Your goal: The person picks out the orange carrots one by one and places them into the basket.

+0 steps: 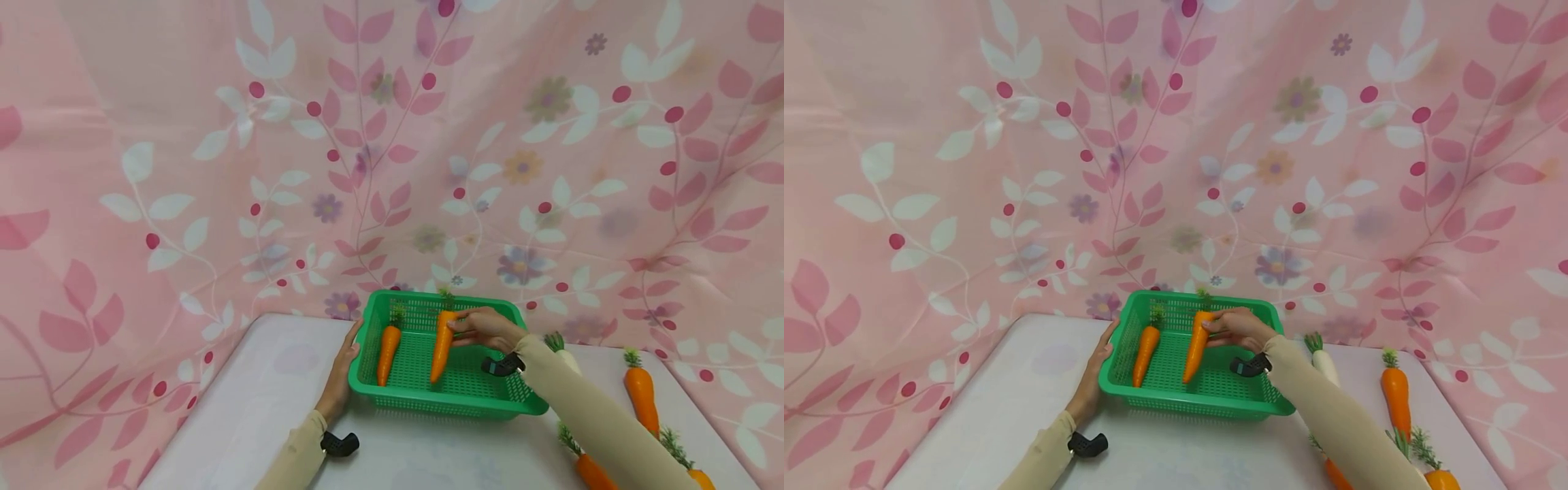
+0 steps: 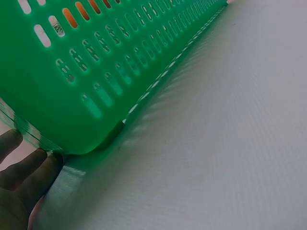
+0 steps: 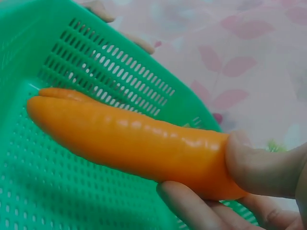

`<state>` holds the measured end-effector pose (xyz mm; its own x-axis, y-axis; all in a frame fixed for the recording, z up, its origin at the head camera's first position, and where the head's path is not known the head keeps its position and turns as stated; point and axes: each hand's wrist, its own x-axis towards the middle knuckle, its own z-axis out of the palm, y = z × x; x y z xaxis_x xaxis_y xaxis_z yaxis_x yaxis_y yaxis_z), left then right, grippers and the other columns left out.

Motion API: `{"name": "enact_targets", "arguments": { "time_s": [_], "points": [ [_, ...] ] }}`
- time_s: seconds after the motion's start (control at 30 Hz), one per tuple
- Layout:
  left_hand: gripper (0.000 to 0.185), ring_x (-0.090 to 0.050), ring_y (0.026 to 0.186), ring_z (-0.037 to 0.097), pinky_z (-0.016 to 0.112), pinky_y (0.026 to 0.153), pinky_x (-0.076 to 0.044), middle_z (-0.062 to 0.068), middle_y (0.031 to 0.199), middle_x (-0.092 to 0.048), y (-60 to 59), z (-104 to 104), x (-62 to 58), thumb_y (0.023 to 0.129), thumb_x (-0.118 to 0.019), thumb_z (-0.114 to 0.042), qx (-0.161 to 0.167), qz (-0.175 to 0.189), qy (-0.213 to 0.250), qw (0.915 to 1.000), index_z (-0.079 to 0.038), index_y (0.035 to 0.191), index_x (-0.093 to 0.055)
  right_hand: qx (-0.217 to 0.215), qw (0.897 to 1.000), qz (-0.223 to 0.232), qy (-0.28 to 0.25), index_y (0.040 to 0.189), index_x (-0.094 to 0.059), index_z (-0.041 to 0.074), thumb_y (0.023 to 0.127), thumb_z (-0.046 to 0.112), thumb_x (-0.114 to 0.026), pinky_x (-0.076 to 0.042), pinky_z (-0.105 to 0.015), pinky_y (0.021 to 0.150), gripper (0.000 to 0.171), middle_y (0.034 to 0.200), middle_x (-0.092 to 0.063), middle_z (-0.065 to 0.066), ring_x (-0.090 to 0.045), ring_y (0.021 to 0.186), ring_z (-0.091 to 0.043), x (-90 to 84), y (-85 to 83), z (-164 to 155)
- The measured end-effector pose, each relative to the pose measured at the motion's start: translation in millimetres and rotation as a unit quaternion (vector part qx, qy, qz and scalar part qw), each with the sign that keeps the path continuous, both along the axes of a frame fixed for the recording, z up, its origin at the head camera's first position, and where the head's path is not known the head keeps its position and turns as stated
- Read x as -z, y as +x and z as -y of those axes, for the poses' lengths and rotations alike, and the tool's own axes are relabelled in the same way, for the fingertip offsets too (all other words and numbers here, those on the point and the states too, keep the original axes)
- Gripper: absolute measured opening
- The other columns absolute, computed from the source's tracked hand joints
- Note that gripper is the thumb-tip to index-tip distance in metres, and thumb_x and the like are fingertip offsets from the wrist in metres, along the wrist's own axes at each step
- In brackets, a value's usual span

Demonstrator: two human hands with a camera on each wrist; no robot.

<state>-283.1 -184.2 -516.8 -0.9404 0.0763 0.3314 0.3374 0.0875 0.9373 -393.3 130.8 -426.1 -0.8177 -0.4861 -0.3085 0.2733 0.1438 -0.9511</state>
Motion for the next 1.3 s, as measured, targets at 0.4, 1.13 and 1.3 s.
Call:
{"name": "enact_targets", "arguments": {
  "time_s": [0.4,1.13,1.3],
  "points": [
    [0.052,-0.015,0.151,0.026,0.065,0.116,-0.011,-0.005,0.165,-0.016,-15.1,2,26.2,0.107,-0.026,-0.039,-0.022,-0.02,-0.01,0.9995,-0.031,0.159,-0.022,-0.01,1.0,-0.016,0.015,0.137,-0.048,-0.011,0.092,0.002,-0.066,-0.054,-0.049,0.091,0.049,0.123,-0.061,-0.029,-0.067,0.106,-0.039,26.0,0.4,32],
    [0.051,-0.016,0.151,0.028,0.065,0.115,-0.013,-0.005,0.165,-0.015,-12.8,0,24.9,0.108,-0.026,-0.037,-0.015,0.0,0.004,0.9999,-0.032,0.158,-0.021,-0.032,0.995,-0.045,0.082,0.137,-0.046,-0.011,0.089,0.007,-0.072,-0.056,-0.044,0.087,0.057,0.123,-0.061,-0.027,-0.069,0.099,-0.032,50.1,-13.6,60],
    [0.052,-0.016,0.151,0.028,0.066,0.115,-0.013,-0.006,0.165,-0.016,-12.4,2,25.0,0.107,-0.027,-0.04,-0.022,0.001,0.001,0.9998,-0.034,0.158,-0.022,-0.04,0.99,-0.082,0.11,0.133,-0.053,-0.011,0.088,0.012,-0.075,-0.056,-0.044,0.087,0.055,0.125,-0.06,-0.025,-0.071,0.097,-0.03,52.7,-17.2,62]
  ]
}}
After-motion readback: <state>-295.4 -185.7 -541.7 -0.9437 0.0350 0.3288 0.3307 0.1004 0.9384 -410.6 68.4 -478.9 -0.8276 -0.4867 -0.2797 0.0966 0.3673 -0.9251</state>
